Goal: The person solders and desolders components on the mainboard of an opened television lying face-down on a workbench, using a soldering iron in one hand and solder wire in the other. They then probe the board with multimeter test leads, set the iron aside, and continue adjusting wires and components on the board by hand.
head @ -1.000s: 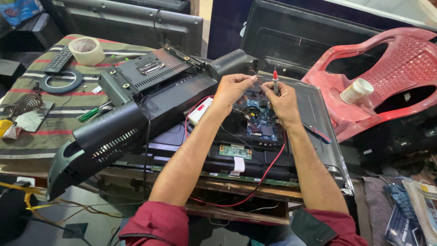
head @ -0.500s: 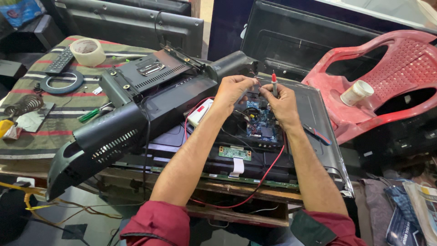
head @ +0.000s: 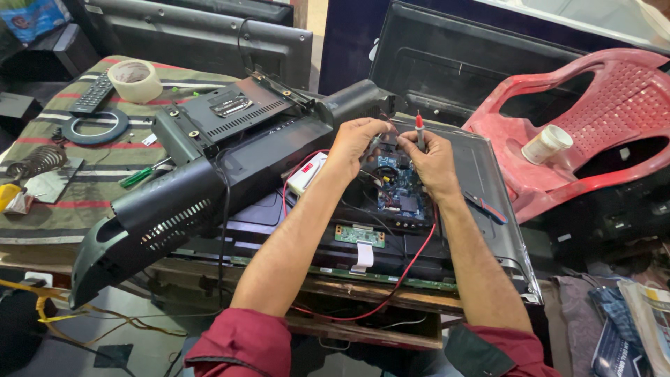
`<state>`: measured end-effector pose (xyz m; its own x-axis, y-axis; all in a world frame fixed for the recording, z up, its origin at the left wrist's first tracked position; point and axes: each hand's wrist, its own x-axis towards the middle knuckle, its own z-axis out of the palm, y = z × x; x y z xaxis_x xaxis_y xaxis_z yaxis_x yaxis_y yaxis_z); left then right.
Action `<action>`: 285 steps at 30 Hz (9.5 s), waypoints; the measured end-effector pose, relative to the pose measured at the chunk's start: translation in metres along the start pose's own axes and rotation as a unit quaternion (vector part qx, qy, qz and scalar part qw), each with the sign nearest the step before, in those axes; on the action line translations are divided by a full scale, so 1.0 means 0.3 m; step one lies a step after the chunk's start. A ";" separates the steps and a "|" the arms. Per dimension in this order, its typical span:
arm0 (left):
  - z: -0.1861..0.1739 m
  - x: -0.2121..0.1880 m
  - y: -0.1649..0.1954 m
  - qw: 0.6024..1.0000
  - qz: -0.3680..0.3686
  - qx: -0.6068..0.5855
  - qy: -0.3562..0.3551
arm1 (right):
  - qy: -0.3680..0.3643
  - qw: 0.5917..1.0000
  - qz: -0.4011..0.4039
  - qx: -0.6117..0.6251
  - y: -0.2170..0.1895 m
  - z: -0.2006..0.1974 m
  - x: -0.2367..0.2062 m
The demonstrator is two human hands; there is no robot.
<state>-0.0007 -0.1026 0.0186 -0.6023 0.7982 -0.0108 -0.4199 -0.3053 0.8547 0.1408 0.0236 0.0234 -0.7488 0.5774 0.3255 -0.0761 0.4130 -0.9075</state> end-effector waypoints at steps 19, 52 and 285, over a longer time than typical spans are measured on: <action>-0.019 0.069 -0.044 0.990 -0.090 -0.112 0.000 | 0.136 0.968 -0.146 -0.153 -0.112 -0.101 -0.102; 0.001 0.083 -0.080 0.975 -0.105 -0.195 -0.021 | 0.093 0.889 -0.277 -0.353 -0.186 -0.063 -0.202; 0.012 0.093 -0.106 0.972 -0.035 -0.231 -0.031 | 0.118 0.967 -0.094 -0.207 -0.054 -0.048 -0.167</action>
<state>-0.0018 -0.0687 -0.0068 -0.5249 0.8510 -0.0167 -0.7274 -0.4384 0.5279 0.1890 -0.0019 0.0255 -0.5733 0.5894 0.5691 0.1101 0.7437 -0.6594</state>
